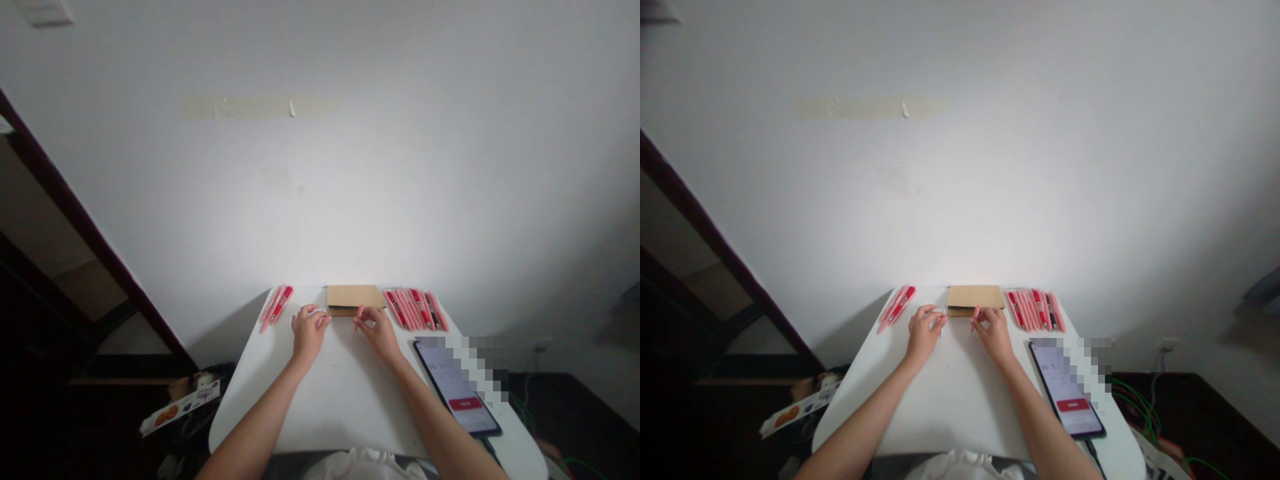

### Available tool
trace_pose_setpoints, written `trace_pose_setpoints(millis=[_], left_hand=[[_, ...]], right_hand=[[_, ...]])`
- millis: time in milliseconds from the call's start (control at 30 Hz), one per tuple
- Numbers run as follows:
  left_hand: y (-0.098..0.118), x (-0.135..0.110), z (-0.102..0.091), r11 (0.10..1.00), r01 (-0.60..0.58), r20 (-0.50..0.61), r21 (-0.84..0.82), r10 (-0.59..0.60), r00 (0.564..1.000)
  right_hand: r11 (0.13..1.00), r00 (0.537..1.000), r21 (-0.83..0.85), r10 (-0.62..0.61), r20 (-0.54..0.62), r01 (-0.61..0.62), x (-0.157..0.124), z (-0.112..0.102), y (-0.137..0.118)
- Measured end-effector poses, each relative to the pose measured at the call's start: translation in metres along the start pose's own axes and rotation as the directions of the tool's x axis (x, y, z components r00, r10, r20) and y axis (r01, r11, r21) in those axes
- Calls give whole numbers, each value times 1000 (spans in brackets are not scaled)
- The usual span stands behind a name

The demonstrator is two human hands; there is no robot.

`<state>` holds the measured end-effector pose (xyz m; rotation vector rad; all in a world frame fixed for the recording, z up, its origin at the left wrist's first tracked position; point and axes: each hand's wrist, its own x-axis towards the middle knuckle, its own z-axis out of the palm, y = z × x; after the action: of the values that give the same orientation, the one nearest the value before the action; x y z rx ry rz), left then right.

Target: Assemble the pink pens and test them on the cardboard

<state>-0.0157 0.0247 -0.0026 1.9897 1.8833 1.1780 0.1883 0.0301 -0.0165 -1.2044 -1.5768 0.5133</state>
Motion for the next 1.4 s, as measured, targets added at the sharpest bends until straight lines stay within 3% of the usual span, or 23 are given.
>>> trace_pose_setpoints(millis=[233,467,667,867,1033,1400], left_hand=[[-2,0,1,1000,-17,7,15,17,1000],[0,-1,0,1000,-11,11,28,10,1000],[2,-2,-1,998,4,14,57,-5,1000],[2,-2,-2,995,9,30,95,-12,999],[2,-3,-3,993,16,29,117,-19,999],[2,-3,-4,984,29,79,178,-44,996]], right_hand=[[994,995,-75,-72,67,77,-3,1,-1],[1000,999,7,-24,-27,24,-1,-1,-4],[999,1000,-24,-24,-13,24,-1,0,-4],[952,989,-268,-137,61,148,-3,-2,-10],[858,981,-480,-123,153,182,-7,-2,-11],[757,978,-627,-71,196,180,-11,-2,-16]])
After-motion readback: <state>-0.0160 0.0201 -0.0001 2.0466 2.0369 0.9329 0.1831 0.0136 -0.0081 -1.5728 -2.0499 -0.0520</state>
